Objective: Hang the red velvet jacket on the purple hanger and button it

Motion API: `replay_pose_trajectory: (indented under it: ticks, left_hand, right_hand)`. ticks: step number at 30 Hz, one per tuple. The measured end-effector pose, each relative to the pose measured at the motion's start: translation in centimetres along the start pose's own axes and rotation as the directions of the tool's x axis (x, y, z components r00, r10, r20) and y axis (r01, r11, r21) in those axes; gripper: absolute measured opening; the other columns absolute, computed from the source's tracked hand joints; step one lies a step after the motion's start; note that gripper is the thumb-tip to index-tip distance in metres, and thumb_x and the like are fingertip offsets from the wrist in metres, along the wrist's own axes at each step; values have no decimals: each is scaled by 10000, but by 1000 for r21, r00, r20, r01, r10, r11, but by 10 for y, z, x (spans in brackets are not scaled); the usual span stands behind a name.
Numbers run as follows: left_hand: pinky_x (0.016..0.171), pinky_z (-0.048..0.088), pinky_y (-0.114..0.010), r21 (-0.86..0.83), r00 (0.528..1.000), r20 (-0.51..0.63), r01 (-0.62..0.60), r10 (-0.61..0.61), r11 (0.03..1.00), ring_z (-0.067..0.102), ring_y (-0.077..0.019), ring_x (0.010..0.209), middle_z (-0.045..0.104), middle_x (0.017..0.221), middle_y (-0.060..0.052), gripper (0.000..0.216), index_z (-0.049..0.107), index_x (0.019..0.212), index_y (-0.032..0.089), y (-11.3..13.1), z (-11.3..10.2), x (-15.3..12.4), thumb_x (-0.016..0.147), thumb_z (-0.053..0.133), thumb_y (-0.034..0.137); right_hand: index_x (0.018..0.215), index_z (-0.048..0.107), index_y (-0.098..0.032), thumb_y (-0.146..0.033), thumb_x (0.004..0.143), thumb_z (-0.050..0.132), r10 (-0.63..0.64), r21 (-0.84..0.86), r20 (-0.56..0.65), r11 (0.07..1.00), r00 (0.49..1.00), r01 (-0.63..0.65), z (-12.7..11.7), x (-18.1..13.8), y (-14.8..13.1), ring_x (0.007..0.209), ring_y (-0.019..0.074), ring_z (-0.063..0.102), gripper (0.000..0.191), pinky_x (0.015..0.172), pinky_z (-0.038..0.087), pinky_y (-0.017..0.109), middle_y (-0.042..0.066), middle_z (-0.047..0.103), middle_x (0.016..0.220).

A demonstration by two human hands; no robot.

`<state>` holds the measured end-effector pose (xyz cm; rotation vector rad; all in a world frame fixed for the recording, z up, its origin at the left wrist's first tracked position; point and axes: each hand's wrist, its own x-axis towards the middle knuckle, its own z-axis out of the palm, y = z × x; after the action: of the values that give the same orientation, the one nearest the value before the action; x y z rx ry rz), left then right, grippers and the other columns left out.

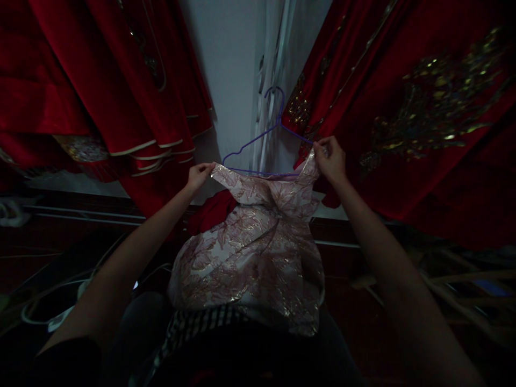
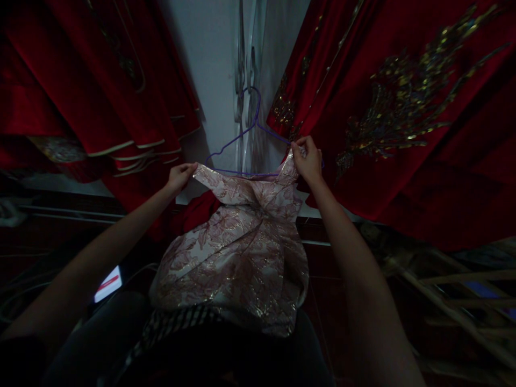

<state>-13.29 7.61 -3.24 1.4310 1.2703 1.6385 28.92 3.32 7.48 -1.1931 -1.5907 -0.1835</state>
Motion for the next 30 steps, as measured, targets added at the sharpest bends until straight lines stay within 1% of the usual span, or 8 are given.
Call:
replay_pose_trajectory:
  ticks: [4,7,14,17,19,26,28,30]
  left_hand:
    - [611,416,-252,70,997,-47,62,-59,996,559,-155,652,646,655,-40,364,682,690,135,1,3,4,670,708,497]
    - [596,406,-255,91,996,-57,70,-65,993,541,-155,627,605,596,-31,340,653,644,143,6,6,3,684,692,478]
    - [578,400,-247,44,999,-40,9,-8,999,528,-134,610,639,680,-40,415,683,750,140,6,16,12,657,682,544]
    - [602,425,-241,-20,1000,19,1,-1,1000,551,-133,642,672,743,-51,470,705,823,132,9,20,14,653,681,569]
    - [633,446,-240,-58,997,72,-21,25,998,577,-141,693,693,803,-57,496,712,866,134,19,25,14,653,683,582]
    - [684,463,-252,10,954,227,-201,194,979,619,-191,806,706,857,-75,531,727,877,111,80,53,14,644,709,587]
    - [675,467,-256,-7,955,240,-176,173,984,624,-188,784,702,828,-71,531,721,857,112,80,53,18,652,698,602]
    - [651,476,-267,-50,972,225,-64,74,997,631,-180,732,694,781,-76,557,704,832,115,68,46,21,703,622,651]
  right_hand:
    - [934,591,-239,-669,825,458,-5,3,-4,1000,1000,5,-1,0,-3,702,176,580,464,750,498,357,19,600,764]
    - [918,588,-239,-676,822,456,6,-2,-4,1000,1000,-6,-2,0,-4,694,174,575,466,749,496,353,19,601,760]
    - [912,583,-233,-662,829,455,18,13,5,1000,1000,-18,-1,0,-2,702,177,573,456,743,484,348,23,601,764]
    - [900,587,-224,-650,826,470,11,36,5,999,1000,-11,0,0,-4,692,168,563,449,735,478,341,21,595,766]
    - [886,588,-222,-649,819,479,16,48,6,999,1000,-16,2,-1,-5,690,165,559,446,734,476,340,23,592,766]
    - [838,556,-229,-669,807,479,60,68,43,996,997,-63,9,-2,2,643,151,520,447,683,466,322,2,556,706]
    - [837,549,-229,-671,809,473,57,80,47,995,997,-61,12,-1,7,633,147,510,449,667,460,312,-7,540,686]
    - [835,545,-229,-670,805,479,54,103,56,993,997,-59,13,0,10,618,142,502,447,647,454,300,-16,526,668]
